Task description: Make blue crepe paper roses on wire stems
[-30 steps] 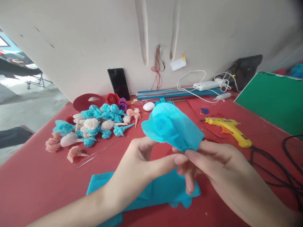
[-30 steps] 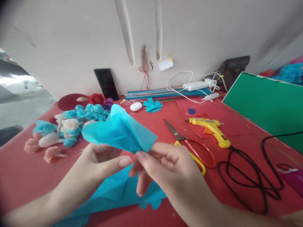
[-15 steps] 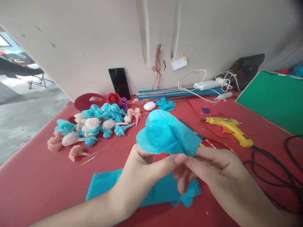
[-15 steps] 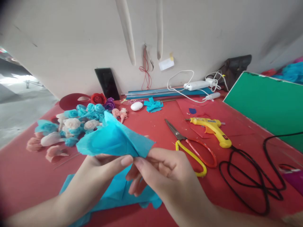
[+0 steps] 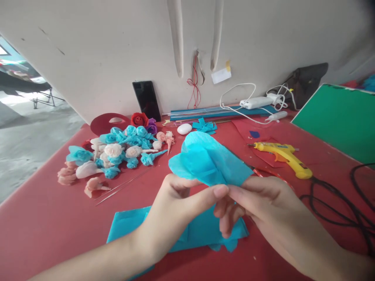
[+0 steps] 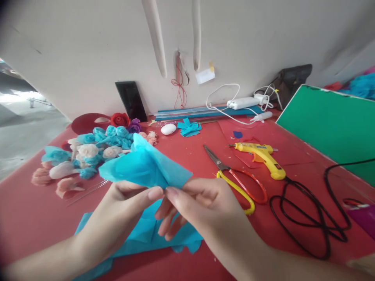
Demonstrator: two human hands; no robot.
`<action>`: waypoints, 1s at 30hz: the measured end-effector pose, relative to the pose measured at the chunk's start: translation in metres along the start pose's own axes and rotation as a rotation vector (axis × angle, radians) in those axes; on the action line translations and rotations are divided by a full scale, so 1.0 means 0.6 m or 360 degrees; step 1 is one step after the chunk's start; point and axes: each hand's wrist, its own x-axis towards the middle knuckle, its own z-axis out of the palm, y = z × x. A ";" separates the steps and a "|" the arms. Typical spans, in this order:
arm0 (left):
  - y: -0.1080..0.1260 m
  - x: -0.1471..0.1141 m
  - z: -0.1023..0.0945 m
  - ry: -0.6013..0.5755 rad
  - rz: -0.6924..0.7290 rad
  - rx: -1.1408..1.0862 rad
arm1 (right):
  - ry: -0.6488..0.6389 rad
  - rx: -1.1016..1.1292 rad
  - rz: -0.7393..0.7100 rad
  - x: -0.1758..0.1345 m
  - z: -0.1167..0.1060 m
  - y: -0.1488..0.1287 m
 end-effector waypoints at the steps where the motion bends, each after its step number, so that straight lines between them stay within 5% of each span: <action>1: 0.000 0.001 0.000 -0.0016 -0.0009 -0.0059 | -0.0012 0.0017 0.0009 0.000 0.000 0.000; 19: -0.002 0.000 -0.003 -0.0100 -0.0044 -0.0278 | 0.0054 -0.0027 0.0090 -0.004 -0.002 -0.005; 30: -0.007 -0.004 -0.013 -0.0068 -0.0005 -0.0084 | 0.0072 -0.0112 0.0120 0.001 -0.004 -0.003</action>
